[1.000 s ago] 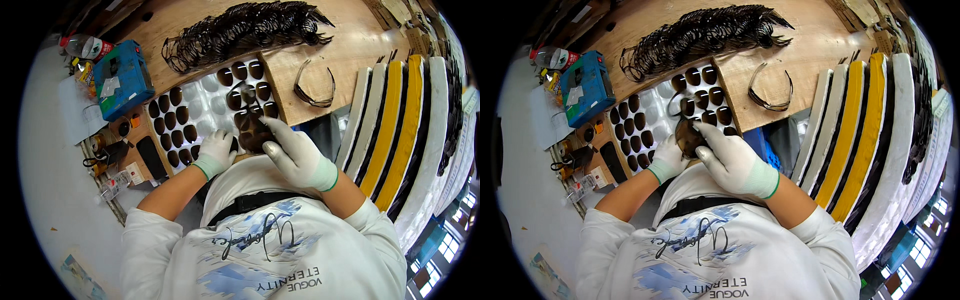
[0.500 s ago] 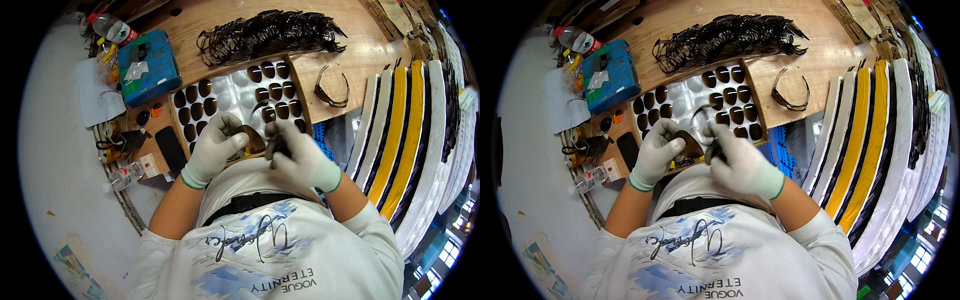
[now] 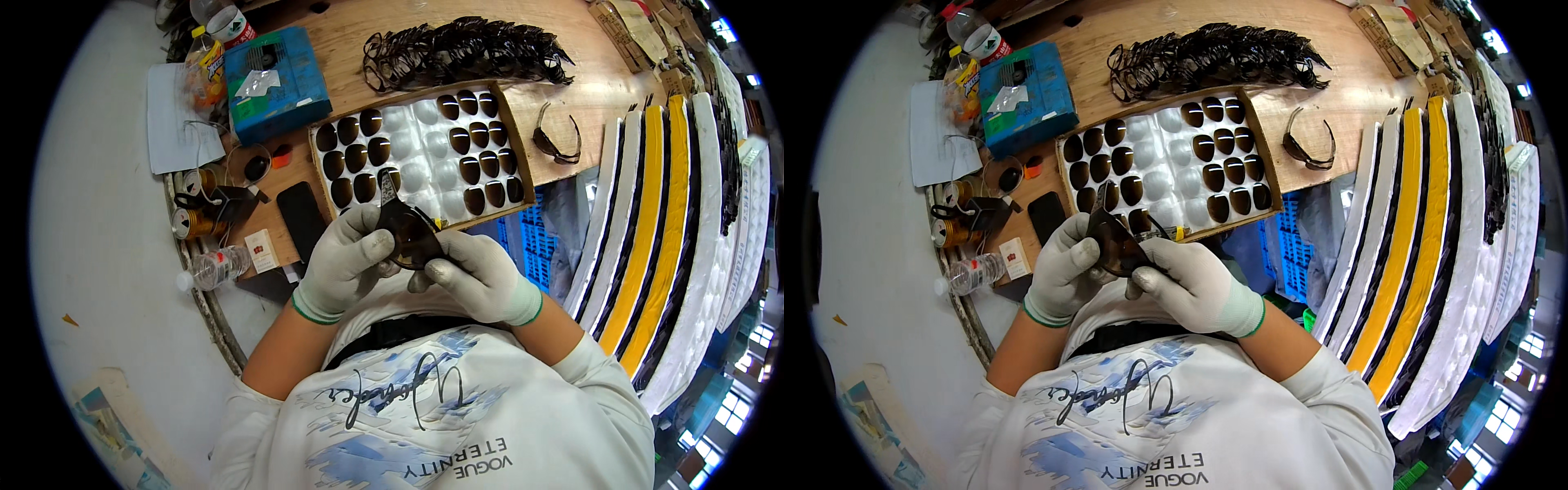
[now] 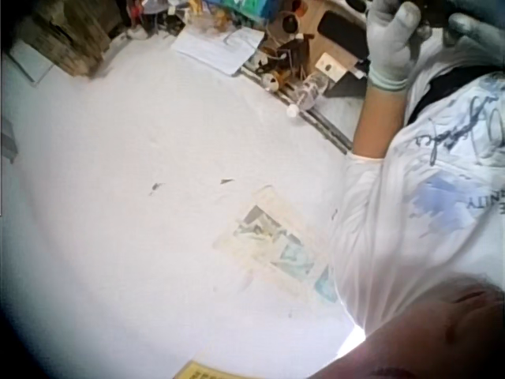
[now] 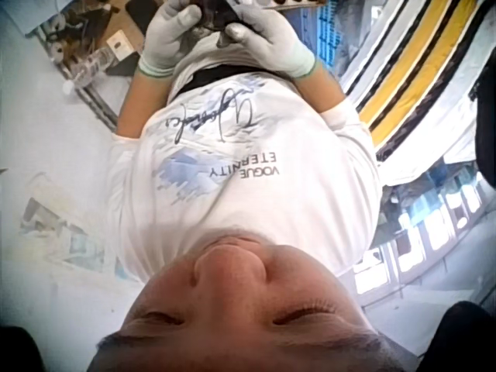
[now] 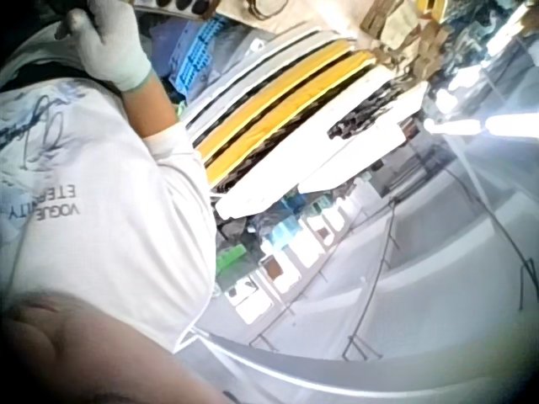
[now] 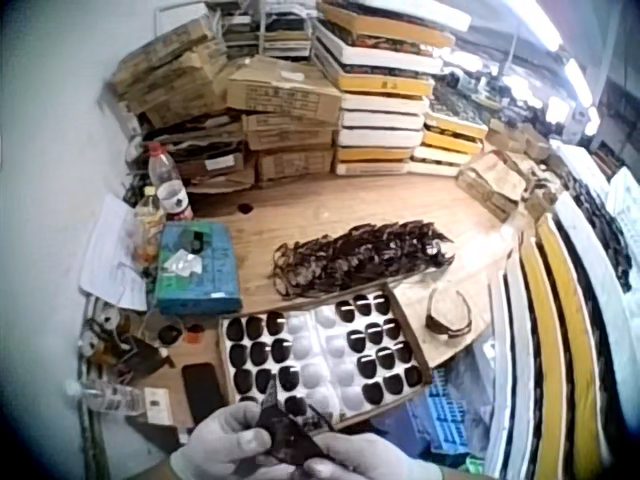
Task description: The person assembles sunglasses by inserting lenses into frames one at a time. They pick up a lens, fit it into a frame, and place the completed pair into a tray, repeating this process throughout the clip.
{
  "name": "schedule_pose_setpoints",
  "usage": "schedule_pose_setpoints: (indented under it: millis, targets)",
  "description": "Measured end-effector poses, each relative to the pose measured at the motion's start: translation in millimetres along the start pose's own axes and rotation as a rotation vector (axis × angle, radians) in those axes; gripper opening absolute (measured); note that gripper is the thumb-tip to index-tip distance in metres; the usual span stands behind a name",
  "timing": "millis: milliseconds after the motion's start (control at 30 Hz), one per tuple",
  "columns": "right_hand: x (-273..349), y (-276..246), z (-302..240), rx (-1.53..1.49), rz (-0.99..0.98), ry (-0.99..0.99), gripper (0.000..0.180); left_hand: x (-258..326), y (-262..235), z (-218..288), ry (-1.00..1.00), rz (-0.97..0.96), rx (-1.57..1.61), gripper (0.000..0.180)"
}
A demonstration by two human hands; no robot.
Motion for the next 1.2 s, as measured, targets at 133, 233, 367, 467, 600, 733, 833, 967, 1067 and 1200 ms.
schedule_pose_setpoints:
  millis: [133, 233, 367, 467, 600, 733, 833, 967, 1067, 1200]
  targets:
    - [5.8, 8.2, -7.8, 0.075, 0.075, -0.023, 0.016, 9.5, -8.4, 2.3, 0.048, 0.112, -0.114, 0.022]
    - [8.7, 11.0, -16.2, 0.183, 0.113, -0.081, 0.014, 15.1, -11.1, 11.2, 0.109, 0.166, -0.254, 0.017]
    - [7.7, 15.2, -21.3, 0.352, 0.127, -0.237, 0.012, 20.1, -8.7, 21.8, 0.125, 0.169, -0.345, 0.008]
    - [9.2, 16.2, -29.9, 0.531, 0.185, -0.328, 0.011, 23.5, -1.7, 29.1, 0.161, 0.341, -0.517, 0.014]
    - [14.0, 14.4, -42.0, 0.488, 0.268, -0.351, 0.010, 36.5, 23.6, 46.5, 0.274, 0.299, -0.752, 0.017]
    - [19.2, 11.1, -31.5, -0.078, 0.319, 0.089, 0.013, 46.5, 42.8, 53.9, 0.205, 0.194, -0.689, 0.027]
    - [20.9, 9.7, -27.0, -0.002, 0.298, 0.158, 0.017, 45.0, 46.2, 48.4, 0.142, 0.168, -0.710, 0.027]
    - [19.5, 2.1, -32.4, 0.116, 0.286, 0.120, 0.020, 33.1, 38.6, 32.7, 0.084, 0.159, -0.694, 0.026]
    - [15.7, 0.5, -18.5, -0.120, 0.089, 0.150, 0.031, 26.0, 43.0, 26.2, -0.087, 0.068, -0.547, 0.042]
    - [23.7, -10.3, -18.7, -0.061, -0.101, -0.107, 0.055, 0.6, 49.7, 33.6, 0.093, -0.163, -0.677, 0.056]
Point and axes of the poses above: each hand's wrist, its own x-axis away from the middle knuckle, its own y-axis out of the palm, z = x × y, the point moved 8 cm from there along -x, towards the middle knuckle, and after that the axes turned 10 degrees about z, right-handed, at the moved point
